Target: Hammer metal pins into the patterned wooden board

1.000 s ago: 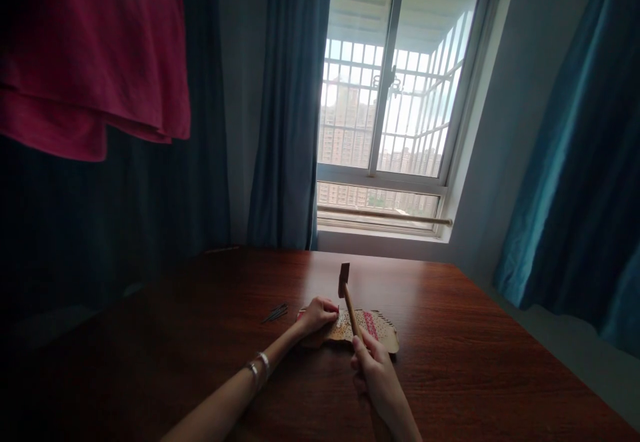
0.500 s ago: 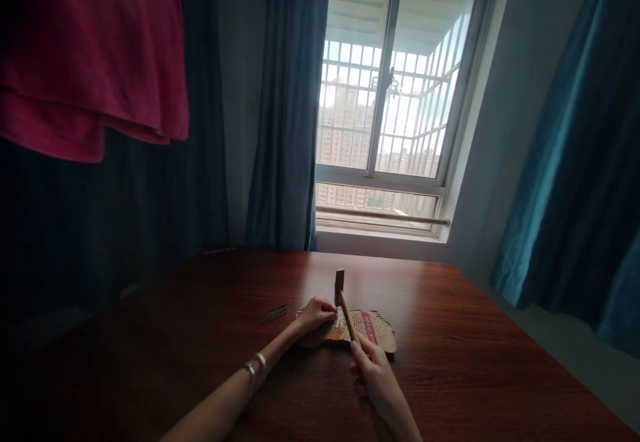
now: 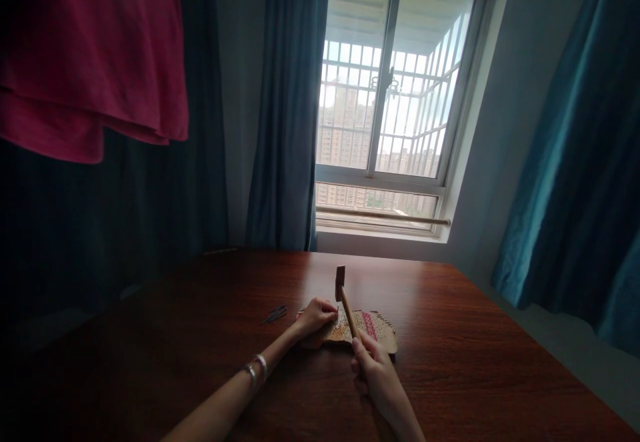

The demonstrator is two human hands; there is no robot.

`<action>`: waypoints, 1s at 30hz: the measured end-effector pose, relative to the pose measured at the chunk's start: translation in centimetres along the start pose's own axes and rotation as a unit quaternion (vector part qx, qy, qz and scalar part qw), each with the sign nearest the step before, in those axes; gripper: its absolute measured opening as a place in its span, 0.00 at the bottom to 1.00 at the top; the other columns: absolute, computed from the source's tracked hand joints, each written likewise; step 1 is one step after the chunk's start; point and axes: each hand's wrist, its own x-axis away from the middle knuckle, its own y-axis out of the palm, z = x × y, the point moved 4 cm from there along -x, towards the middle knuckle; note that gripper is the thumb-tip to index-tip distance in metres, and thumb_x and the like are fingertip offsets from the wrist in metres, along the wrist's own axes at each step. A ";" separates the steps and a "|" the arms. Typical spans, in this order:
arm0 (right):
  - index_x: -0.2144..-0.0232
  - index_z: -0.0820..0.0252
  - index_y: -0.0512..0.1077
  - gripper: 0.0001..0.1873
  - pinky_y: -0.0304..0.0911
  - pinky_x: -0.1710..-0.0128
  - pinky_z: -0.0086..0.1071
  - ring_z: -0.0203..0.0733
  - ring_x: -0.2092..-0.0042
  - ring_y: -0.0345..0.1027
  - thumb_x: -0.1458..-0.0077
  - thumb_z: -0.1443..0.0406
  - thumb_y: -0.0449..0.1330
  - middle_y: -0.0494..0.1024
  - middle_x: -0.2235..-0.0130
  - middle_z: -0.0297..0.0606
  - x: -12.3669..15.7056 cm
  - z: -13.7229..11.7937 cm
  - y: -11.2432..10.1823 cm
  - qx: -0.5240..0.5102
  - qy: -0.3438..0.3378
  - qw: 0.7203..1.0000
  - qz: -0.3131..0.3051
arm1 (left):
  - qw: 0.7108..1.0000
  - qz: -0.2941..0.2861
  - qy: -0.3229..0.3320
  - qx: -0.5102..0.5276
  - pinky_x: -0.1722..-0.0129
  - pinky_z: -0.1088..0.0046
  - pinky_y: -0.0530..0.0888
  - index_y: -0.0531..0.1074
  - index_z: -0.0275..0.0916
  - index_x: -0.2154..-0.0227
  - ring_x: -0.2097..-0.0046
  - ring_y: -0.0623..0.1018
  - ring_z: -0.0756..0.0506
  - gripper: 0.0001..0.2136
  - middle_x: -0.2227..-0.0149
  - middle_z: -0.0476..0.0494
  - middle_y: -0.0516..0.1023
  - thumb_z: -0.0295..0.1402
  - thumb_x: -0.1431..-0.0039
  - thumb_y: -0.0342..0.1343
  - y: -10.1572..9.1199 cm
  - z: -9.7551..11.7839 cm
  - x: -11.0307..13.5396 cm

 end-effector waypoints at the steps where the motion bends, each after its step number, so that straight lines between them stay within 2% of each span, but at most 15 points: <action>1: 0.51 0.58 0.58 0.34 0.37 0.91 0.17 0.23 0.87 0.45 0.56 0.47 0.57 0.60 0.81 0.23 0.0 0.0 0.0 0.011 -0.001 1.000 -0.002 | 1.000 0.001 0.001 -0.003 0.73 0.79 0.62 0.77 0.34 0.73 0.71 0.71 0.50 0.11 0.73 0.46 0.76 0.34 0.52 0.51 0.0 0.0 0.0; 6: 0.52 0.59 0.59 0.35 0.38 0.89 0.18 0.22 0.87 0.44 0.57 0.45 0.56 0.58 0.82 0.22 0.0 -0.2 0.2 0.020 -0.026 0.999 0.002 | 1.000 0.005 -0.003 -0.024 0.74 0.79 0.61 0.77 0.34 0.74 0.72 0.69 0.50 0.11 0.75 0.47 0.74 0.33 0.52 0.51 0.1 -0.2 -0.2; 10: 0.51 0.59 0.59 0.36 0.39 0.89 0.18 0.24 0.86 0.46 0.58 0.45 0.57 0.59 0.82 0.23 0.0 0.2 0.0 0.019 -0.008 1.000 0.011 | 1.000 0.007 -0.001 -0.016 0.75 0.79 0.60 0.77 0.33 0.75 0.73 0.68 0.51 0.11 0.76 0.47 0.73 0.33 0.53 0.51 0.0 0.0 -0.1; 16: 0.49 0.55 0.56 0.33 0.38 0.92 0.17 0.22 0.87 0.44 0.54 0.47 0.55 0.59 0.80 0.23 -0.3 1.0 -0.3 -0.023 -0.005 1.000 0.002 | 0.999 -0.003 0.001 -0.037 0.75 0.79 0.58 0.76 0.33 0.79 0.74 0.65 0.52 0.11 0.80 0.50 0.69 0.32 0.53 0.51 -0.5 1.0 0.3; 21: 0.50 0.57 0.57 0.34 0.41 0.93 0.17 0.23 0.87 0.46 0.55 0.47 0.56 0.60 0.80 0.23 -0.4 1.3 -0.5 -0.002 0.017 1.000 0.007 | 0.999 -0.008 -0.010 -0.035 0.73 0.79 0.60 0.76 0.34 0.79 0.73 0.67 0.51 0.10 0.79 0.49 0.70 0.32 0.53 0.51 -0.7 1.5 0.5; 25: 0.48 0.54 0.55 0.36 0.40 0.93 0.17 0.23 0.88 0.47 0.56 0.46 0.56 0.60 0.80 0.23 -0.1 0.8 -0.5 -0.017 0.003 1.000 0.013 | 0.999 -0.010 -0.003 -0.035 0.73 0.79 0.60 0.76 0.34 0.79 0.73 0.67 0.51 0.10 0.78 0.49 0.71 0.31 0.53 0.51 -0.7 1.6 0.5; 30: 0.49 0.57 0.56 0.35 0.40 0.93 0.16 0.22 0.88 0.45 0.55 0.47 0.57 0.61 0.81 0.23 0.1 0.7 -0.2 -0.008 0.021 1.000 0.002 | 0.999 -0.005 -0.004 -0.033 0.73 0.79 0.61 0.77 0.34 0.77 0.72 0.68 0.51 0.10 0.77 0.49 0.73 0.32 0.53 0.51 -0.6 1.5 0.5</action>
